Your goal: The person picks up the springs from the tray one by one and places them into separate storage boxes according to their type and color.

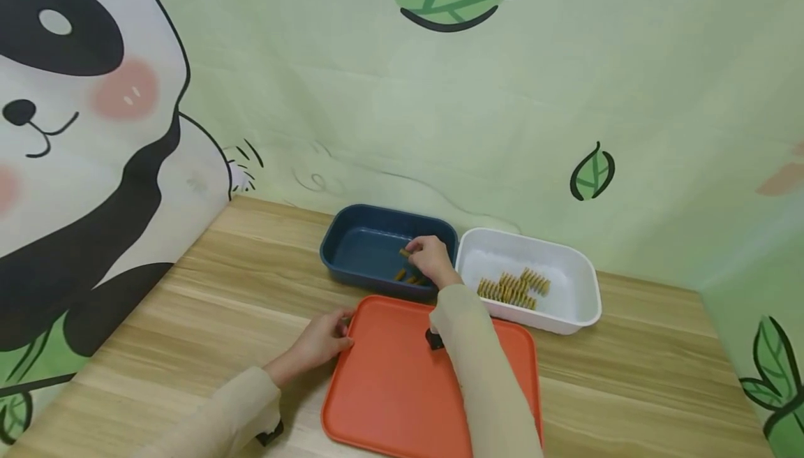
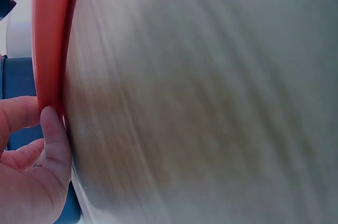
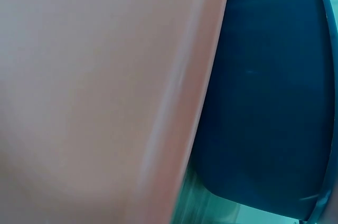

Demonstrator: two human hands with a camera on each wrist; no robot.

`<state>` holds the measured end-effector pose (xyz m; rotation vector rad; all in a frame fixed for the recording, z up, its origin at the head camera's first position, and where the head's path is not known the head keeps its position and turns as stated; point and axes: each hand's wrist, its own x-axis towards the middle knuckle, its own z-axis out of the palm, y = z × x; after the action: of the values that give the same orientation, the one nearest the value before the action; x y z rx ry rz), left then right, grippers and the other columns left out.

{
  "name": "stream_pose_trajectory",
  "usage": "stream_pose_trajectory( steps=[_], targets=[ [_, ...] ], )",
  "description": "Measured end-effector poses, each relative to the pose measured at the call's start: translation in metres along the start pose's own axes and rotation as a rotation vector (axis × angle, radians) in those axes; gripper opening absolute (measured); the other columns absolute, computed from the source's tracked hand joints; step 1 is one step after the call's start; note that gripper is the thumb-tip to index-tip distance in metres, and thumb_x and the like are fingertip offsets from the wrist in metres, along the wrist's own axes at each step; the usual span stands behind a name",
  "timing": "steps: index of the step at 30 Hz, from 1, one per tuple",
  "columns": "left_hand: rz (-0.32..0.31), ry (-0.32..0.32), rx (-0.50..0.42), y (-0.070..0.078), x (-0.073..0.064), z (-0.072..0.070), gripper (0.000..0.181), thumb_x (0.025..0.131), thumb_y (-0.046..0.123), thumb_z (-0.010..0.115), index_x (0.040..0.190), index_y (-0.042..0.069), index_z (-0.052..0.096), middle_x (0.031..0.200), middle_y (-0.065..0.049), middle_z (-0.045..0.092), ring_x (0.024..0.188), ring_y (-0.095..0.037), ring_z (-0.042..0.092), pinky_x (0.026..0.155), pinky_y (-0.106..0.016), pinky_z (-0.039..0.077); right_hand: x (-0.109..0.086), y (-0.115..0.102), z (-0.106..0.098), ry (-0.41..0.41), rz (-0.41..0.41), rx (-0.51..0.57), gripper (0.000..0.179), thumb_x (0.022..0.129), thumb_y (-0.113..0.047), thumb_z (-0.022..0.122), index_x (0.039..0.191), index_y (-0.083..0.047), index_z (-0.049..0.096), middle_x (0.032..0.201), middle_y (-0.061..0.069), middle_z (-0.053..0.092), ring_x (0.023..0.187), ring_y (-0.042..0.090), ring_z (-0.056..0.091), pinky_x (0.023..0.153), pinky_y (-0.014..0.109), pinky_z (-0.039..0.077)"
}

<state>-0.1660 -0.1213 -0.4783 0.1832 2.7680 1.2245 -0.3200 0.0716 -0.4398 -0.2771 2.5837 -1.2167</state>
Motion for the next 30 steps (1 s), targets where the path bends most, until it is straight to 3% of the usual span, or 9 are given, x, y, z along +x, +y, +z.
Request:
stream_pose_trajectory(
  steps=[8, 15, 18, 19, 30],
  targets=[
    [0.000, -0.005, 0.002, 0.001, -0.001, 0.000, 0.043, 0.074, -0.001, 0.064, 0.115, -0.005, 0.051, 0.070, -0.004, 0.050, 0.064, -0.013, 0.045, 0.058, -0.023, 0.040, 0.003, 0.003, 0.003, -0.030, 0.007, -0.033, 0.023, 0.078, 0.001, 0.054, 0.099, -0.001, 0.063, 0.090, 0.013, 0.059, 0.075, 0.022, 0.050, 0.065, 0.030, 0.043],
    [0.005, -0.002, 0.005, -0.001, -0.001, 0.001, 0.044, 0.073, -0.001, 0.064, 0.115, -0.005, 0.051, 0.070, -0.004, 0.050, 0.064, -0.013, 0.045, 0.057, -0.023, 0.039, 0.023, 0.025, 0.008, -0.073, -0.031, -0.048, 0.020, 0.074, 0.002, 0.058, 0.090, -0.007, 0.066, 0.086, 0.009, 0.062, 0.074, 0.021, 0.053, 0.065, 0.032, 0.045],
    [0.005, -0.002, 0.000, -0.001, -0.001, 0.001, 0.044, 0.073, -0.001, 0.064, 0.116, -0.005, 0.051, 0.070, -0.004, 0.050, 0.063, -0.013, 0.045, 0.057, -0.023, 0.039, 0.020, 0.021, 0.009, -0.071, -0.021, -0.060, 0.020, 0.073, 0.002, 0.059, 0.091, -0.005, 0.066, 0.088, 0.010, 0.063, 0.075, 0.021, 0.054, 0.065, 0.031, 0.045],
    [0.005, -0.001, -0.001, -0.001, -0.001, 0.001, 0.044, 0.073, -0.001, 0.064, 0.116, -0.005, 0.051, 0.070, -0.004, 0.050, 0.063, -0.013, 0.045, 0.057, -0.023, 0.039, 0.011, 0.009, 0.007, -0.066, 0.019, -0.086, 0.021, 0.074, 0.004, 0.057, 0.093, -0.002, 0.065, 0.091, 0.013, 0.062, 0.077, 0.024, 0.054, 0.067, 0.033, 0.046],
    [0.000, -0.005, 0.012, 0.000, -0.002, 0.000, 0.045, 0.074, 0.001, 0.064, 0.116, -0.004, 0.051, 0.071, -0.003, 0.050, 0.064, -0.013, 0.045, 0.058, -0.023, 0.039, 0.003, 0.002, 0.006, -0.051, 0.004, -0.143, 0.023, 0.076, 0.002, 0.055, 0.096, 0.000, 0.065, 0.098, 0.015, 0.062, 0.083, 0.024, 0.054, 0.070, 0.031, 0.046]
  ],
)
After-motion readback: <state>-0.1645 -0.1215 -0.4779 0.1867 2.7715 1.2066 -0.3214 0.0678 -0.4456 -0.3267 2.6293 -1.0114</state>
